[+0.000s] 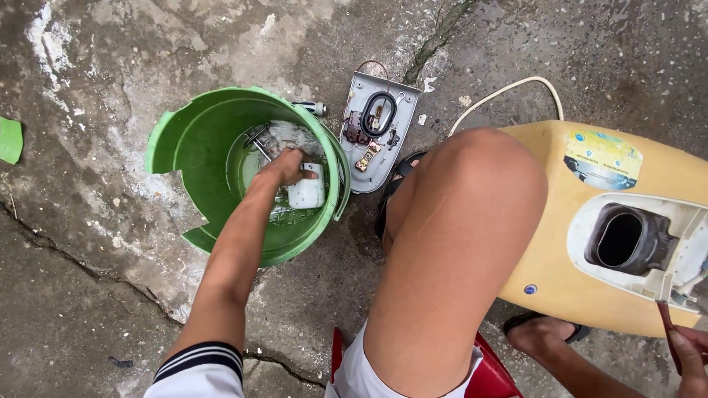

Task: The person sits on a red stool and works on a disassembled yellow water heater. They use a red stick to probe and manipulate the interior components of the heater's opening. The person also reaches into a green bucket to retrieve a small metal part and places it on the heater.

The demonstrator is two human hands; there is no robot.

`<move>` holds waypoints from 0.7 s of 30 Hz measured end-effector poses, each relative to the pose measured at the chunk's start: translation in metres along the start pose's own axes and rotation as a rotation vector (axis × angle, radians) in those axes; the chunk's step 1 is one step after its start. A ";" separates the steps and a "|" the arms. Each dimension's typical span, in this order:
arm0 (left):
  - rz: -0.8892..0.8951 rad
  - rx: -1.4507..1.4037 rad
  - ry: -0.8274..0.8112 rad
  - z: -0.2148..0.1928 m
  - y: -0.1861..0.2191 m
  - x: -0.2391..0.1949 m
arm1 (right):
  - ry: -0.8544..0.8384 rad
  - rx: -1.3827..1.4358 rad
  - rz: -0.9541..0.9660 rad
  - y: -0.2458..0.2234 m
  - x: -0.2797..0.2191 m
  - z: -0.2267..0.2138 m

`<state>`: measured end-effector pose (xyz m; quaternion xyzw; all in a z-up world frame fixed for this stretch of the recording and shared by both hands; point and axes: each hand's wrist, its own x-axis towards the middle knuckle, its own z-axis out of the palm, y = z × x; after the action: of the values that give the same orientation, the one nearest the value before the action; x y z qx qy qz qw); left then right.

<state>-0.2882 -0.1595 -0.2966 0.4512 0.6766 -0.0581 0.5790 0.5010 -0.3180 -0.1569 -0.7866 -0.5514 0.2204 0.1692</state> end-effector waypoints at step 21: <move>0.441 0.631 0.796 -0.023 -0.105 -0.082 | 0.169 0.055 -0.263 -0.180 -0.047 -0.029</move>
<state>-0.3826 -0.2522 -0.2672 0.7209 0.6825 0.0395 0.1136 0.3603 -0.3024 -0.0330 -0.7184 -0.6272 0.1445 0.2639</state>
